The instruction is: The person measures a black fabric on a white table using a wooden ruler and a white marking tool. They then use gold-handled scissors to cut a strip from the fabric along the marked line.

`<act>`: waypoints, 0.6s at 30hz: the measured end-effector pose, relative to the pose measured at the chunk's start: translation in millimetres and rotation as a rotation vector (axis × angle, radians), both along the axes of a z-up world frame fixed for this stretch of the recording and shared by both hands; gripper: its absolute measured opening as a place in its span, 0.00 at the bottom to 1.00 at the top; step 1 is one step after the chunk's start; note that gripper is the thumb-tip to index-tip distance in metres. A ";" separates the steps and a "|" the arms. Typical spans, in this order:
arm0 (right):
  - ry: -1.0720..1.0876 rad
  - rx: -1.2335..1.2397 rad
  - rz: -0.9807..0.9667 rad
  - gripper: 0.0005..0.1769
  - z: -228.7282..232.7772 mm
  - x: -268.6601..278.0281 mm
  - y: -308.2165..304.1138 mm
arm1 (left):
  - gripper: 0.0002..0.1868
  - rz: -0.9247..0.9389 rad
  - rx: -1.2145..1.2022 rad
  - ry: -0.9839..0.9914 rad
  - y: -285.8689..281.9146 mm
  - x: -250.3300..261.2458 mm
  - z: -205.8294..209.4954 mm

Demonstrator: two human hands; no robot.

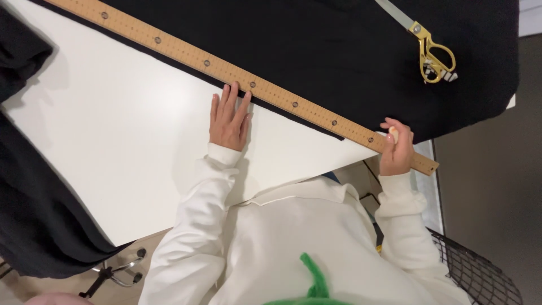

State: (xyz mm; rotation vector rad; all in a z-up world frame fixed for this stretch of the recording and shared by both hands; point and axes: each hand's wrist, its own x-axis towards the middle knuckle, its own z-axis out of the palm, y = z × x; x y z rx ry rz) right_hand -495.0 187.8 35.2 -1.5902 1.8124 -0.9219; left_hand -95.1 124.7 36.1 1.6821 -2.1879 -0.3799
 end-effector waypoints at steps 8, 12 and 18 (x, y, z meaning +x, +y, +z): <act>-0.091 0.133 0.262 0.13 27.5 133.3 -78.0 | 0.31 0.124 -0.092 -0.021 -34.1 45.5 3.9; -0.011 -0.309 0.544 0.07 37.7 221.5 -121.1 | 0.32 0.033 -0.044 -0.056 -41.1 60.8 7.0; 0.069 -0.218 0.574 0.09 26.0 269.6 -132.3 | 0.35 -0.050 -0.049 -0.064 -36.3 68.3 -8.5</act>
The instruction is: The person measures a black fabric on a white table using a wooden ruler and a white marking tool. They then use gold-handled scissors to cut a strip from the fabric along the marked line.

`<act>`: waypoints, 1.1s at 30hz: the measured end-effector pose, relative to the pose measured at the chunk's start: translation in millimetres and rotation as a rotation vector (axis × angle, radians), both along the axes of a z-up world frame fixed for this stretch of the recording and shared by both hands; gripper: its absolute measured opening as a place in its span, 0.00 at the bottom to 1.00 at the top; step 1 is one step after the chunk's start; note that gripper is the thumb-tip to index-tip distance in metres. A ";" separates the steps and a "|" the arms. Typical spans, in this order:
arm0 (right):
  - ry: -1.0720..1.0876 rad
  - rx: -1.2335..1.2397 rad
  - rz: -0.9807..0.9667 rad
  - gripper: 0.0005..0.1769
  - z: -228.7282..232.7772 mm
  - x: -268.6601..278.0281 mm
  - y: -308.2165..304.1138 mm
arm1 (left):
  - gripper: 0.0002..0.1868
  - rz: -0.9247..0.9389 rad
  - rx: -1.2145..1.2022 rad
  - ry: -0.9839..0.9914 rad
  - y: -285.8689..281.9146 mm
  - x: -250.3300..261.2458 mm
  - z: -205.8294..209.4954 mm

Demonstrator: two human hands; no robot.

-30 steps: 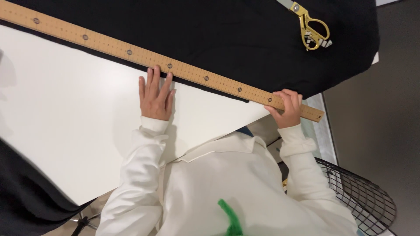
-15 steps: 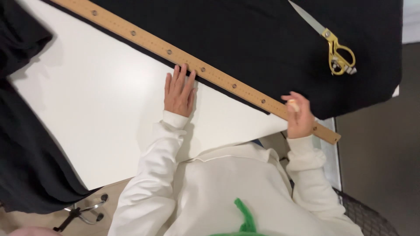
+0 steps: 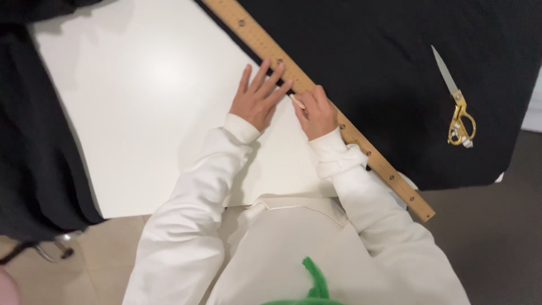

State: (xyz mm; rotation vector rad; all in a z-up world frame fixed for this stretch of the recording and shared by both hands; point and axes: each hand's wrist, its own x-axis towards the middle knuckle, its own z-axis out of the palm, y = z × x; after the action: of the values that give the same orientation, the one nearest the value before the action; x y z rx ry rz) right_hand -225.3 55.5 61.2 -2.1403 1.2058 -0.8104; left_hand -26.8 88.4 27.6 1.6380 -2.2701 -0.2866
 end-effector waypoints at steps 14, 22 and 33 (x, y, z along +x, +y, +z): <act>0.116 -0.105 0.089 0.09 -23.0 -17.0 -2.7 | 0.37 -0.034 -0.043 -0.060 -2.3 4.7 -2.2; 0.168 -0.082 0.075 0.09 -26.4 -49.0 16.5 | 0.36 -0.053 -0.042 -0.050 1.4 0.4 -9.6; -0.020 0.036 0.051 0.12 -19.6 -71.5 29.6 | 0.32 -0.333 0.036 -0.089 7.2 -27.3 -9.7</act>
State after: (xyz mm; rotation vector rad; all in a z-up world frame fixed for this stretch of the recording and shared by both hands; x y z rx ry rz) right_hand -296.9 85.1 41.6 -2.1208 1.1428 -0.7803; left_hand -54.2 95.6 17.9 1.3056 -2.6171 -0.3405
